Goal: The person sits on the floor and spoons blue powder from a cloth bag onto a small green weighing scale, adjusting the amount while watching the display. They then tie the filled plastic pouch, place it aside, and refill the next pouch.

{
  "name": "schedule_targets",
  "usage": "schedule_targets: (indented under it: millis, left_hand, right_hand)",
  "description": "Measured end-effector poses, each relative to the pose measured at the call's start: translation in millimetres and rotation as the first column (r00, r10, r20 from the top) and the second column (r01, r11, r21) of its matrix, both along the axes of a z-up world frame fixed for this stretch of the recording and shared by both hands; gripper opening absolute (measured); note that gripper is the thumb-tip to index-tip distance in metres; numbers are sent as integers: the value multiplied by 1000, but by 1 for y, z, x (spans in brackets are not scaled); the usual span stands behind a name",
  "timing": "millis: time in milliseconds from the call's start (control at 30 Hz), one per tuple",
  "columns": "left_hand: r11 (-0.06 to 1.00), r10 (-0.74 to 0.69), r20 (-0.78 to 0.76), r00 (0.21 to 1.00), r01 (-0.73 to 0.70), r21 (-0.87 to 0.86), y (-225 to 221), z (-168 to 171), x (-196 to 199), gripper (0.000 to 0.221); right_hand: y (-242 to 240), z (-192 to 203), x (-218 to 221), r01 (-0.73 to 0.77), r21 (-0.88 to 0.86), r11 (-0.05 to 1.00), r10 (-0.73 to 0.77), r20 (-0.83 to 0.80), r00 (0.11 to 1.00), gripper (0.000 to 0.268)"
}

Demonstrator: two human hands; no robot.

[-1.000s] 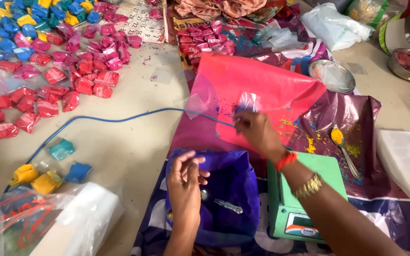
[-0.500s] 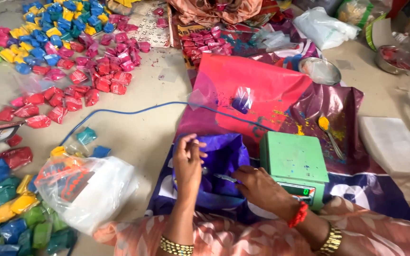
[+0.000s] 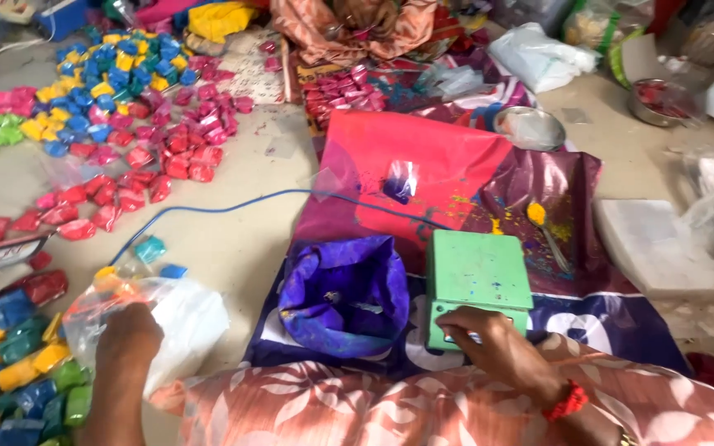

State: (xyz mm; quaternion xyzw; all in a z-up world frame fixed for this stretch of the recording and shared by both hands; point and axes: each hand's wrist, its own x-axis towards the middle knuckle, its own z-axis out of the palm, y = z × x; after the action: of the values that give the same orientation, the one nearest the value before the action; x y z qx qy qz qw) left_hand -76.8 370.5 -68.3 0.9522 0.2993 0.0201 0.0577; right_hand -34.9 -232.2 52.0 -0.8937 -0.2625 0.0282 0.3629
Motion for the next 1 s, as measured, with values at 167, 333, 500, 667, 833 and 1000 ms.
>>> schedule_targets:
  millis: [167, 333, 500, 667, 833, 1000]
  left_hand:
    - [988, -128, -94, 987, 136, 77, 24, -34, 21, 32]
    - [999, 37, 23, 999, -37, -19, 15, -40, 24, 40]
    - [991, 125, 92, 988, -121, -50, -12, -7, 7, 34]
    - [996, 93, 207, 974, -94, -8, -20, -13, -3, 28]
    - [954, -19, 208, 978, -44, 297, -24, -27, -6, 13]
    - [973, -32, 270, 962, -32, 227, -27, -2, -5, 19]
  right_hand:
    - [6, 6, -5, 26, 9, 1000, -25, -94, 995, 22]
    - [-3, -4, -7, -19, 31, 999, 20, -58, 998, 21]
    - [0, 4, -5, -29, 44, 999, 32, -63, 997, 21]
    - [3, 4, -3, -58, 52, 997, 59, -30, 998, 21]
    - [1, -1, -2, -83, 47, 995, 83, 10, 996, 21]
    - [-1, 0, -2, -79, 38, 996, 79, 5, 997, 21]
